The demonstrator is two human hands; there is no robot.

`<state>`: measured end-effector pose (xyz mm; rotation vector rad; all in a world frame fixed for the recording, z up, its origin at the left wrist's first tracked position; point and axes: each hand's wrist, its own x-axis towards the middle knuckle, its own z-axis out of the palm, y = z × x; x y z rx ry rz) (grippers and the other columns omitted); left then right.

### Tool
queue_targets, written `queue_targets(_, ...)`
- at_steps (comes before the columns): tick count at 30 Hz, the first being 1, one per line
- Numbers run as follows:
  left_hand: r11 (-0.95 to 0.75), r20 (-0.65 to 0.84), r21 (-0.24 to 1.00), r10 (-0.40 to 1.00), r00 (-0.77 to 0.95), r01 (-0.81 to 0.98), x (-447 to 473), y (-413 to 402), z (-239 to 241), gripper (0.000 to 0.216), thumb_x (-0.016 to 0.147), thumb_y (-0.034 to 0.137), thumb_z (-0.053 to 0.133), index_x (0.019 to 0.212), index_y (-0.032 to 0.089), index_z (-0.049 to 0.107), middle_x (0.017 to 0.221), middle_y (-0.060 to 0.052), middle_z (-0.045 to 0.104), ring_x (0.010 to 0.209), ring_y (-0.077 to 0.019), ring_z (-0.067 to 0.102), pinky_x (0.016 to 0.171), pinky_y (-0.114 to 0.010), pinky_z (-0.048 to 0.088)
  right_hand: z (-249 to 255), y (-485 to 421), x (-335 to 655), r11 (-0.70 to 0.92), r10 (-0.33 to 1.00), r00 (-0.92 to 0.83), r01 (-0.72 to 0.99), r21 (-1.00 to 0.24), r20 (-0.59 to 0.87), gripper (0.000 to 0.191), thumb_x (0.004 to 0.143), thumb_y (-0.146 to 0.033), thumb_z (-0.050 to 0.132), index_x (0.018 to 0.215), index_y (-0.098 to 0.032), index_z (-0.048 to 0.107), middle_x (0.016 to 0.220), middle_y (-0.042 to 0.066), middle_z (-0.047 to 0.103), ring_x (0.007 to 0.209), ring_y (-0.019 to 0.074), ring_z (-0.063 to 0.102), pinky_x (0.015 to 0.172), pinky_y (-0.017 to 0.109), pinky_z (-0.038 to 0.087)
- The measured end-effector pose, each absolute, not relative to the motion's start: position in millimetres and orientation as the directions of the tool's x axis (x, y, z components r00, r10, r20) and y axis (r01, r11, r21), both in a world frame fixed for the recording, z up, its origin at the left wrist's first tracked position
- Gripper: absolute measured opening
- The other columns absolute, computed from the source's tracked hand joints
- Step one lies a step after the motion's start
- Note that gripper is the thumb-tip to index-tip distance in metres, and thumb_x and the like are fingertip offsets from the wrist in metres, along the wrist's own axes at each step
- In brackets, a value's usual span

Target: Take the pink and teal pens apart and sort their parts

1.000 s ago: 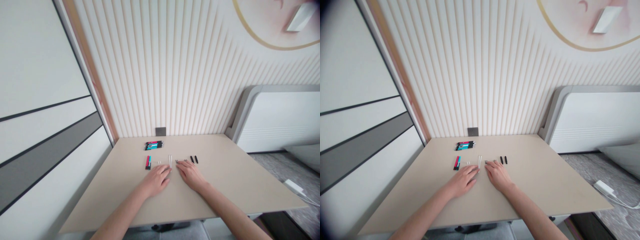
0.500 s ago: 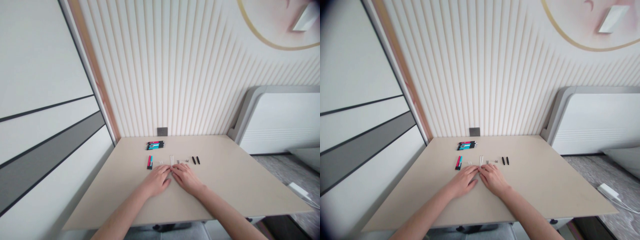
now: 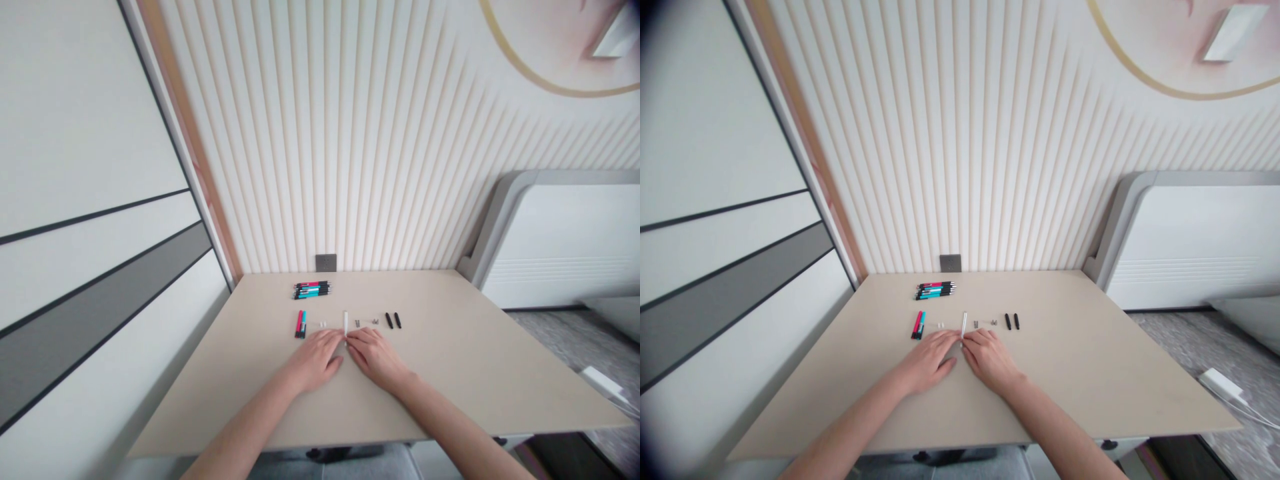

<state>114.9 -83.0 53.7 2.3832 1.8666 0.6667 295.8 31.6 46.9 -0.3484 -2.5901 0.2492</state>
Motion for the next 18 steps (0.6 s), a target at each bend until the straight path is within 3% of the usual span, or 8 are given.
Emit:
queue_targets(5, -0.262, 0.315, 0.314, 0.935, 0.16, 0.913, 117.7, -85.3, 58.9, 0.048, 0.087, 0.019, 0.055, 0.134, 0.022, 0.043, 0.133, -0.009, 0.055, 0.124, -0.0238, 0.05, 0.107, -0.044, 0.041, 48.4, 31.3, 296.1, 0.949, 0.295, -0.848, 0.209, -0.234, 0.441, 0.025, 0.096, -0.021, 0.047, 0.116, -0.022, 0.063, 0.109, 0.008, 0.067, 0.098, 0.0208, 0.06, 0.089, 0.036, 0.047)
queue_targets(10, -0.296, 0.401, 0.289, 0.901, 0.166, 0.91, 106.5, -88.4, 66.0, 0.032, 0.094, 0.018, 0.046, 0.124, 0.025, 0.055, 0.118, -0.006, 0.063, 0.112, -0.0208, 0.057, 0.102, -0.04, 0.044, 46.6, 32.6, 296.0, 0.959, 0.274, -0.862, 0.211, -0.19, 0.427, 0.025, 0.096, -0.024, 0.049, 0.116, -0.026, 0.064, 0.115, 0.008, 0.064, 0.102, 0.0221, 0.058, 0.09, 0.038, 0.046)
queue_targets(14, -0.176, 0.522, 0.278, 0.853, 0.005, 0.944, 68.8, -76.3, 73.4, 0.027, 0.095, 0.019, 0.043, 0.116, 0.022, 0.06, 0.111, -0.007, 0.065, 0.107, -0.0209, 0.058, 0.097, -0.039, 0.047, 46.5, 33.2, 296.2, 0.957, 0.274, -0.868, 0.207, -0.201, 0.413, 0.026, 0.096, -0.024, 0.048, 0.117, -0.026, 0.064, 0.116, 0.008, 0.064, 0.103, 0.0224, 0.057, 0.091, 0.038, 0.044)
queue_targets(18, -0.039, 0.488, 0.235, 0.869, -0.083, 0.971, 17.8, -52.5, 77.5, 0.028, 0.092, 0.015, 0.045, 0.111, 0.021, 0.065, 0.111, -0.007, 0.064, 0.105, -0.023, 0.058, 0.095, -0.042, 0.047, 49.1, 33.6, 297.0, 0.956, 0.271, -0.874, 0.197, -0.217, 0.404, 0.027, 0.097, -0.024, 0.046, 0.117, -0.024, 0.063, 0.117, 0.008, 0.064, 0.102, 0.0226, 0.057, 0.091, 0.039, 0.044)
